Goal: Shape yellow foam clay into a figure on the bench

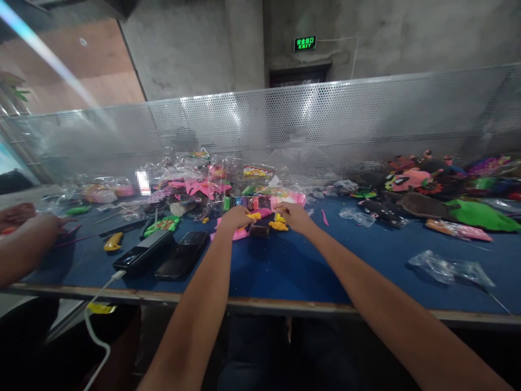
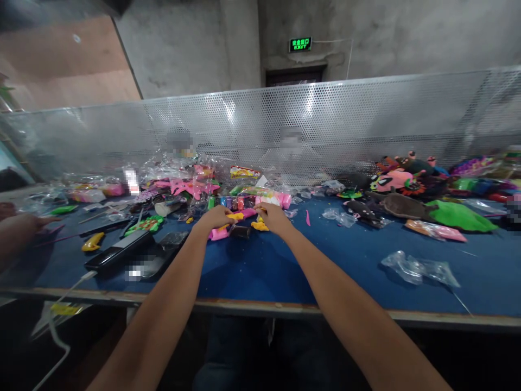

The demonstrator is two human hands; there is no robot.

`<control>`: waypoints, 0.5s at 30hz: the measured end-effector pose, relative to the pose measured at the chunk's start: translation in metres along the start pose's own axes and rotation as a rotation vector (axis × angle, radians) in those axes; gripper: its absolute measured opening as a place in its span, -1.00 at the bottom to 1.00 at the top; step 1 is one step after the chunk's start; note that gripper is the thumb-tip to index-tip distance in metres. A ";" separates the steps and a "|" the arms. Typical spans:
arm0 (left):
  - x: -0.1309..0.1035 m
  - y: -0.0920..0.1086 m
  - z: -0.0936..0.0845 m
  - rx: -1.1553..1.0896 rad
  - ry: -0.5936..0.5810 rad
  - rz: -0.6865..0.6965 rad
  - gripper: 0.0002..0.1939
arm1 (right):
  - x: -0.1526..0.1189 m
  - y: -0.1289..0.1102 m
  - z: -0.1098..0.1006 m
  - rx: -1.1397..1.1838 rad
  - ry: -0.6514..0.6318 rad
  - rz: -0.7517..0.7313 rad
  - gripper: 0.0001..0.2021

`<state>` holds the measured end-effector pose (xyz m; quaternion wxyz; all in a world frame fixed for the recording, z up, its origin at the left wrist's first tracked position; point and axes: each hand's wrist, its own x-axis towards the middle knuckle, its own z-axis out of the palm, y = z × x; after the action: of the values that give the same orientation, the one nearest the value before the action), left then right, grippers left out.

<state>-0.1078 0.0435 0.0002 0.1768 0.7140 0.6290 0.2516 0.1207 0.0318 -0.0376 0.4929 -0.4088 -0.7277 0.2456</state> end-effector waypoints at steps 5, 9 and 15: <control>0.004 0.016 0.003 -0.627 0.285 0.077 -0.83 | 0.003 -0.004 0.000 0.029 0.068 0.026 -0.90; -0.001 0.039 0.013 -1.315 0.176 0.021 -0.88 | 0.002 -0.009 0.002 0.176 0.019 0.162 -0.87; -0.013 0.061 0.025 -1.683 0.148 0.133 -0.64 | -0.006 -0.024 0.008 0.570 -0.067 0.350 -0.82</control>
<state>-0.0451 0.0231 0.0130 0.5924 0.3615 0.1987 0.6920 0.1057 0.0139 -0.0260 0.5136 -0.3649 -0.5641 0.5337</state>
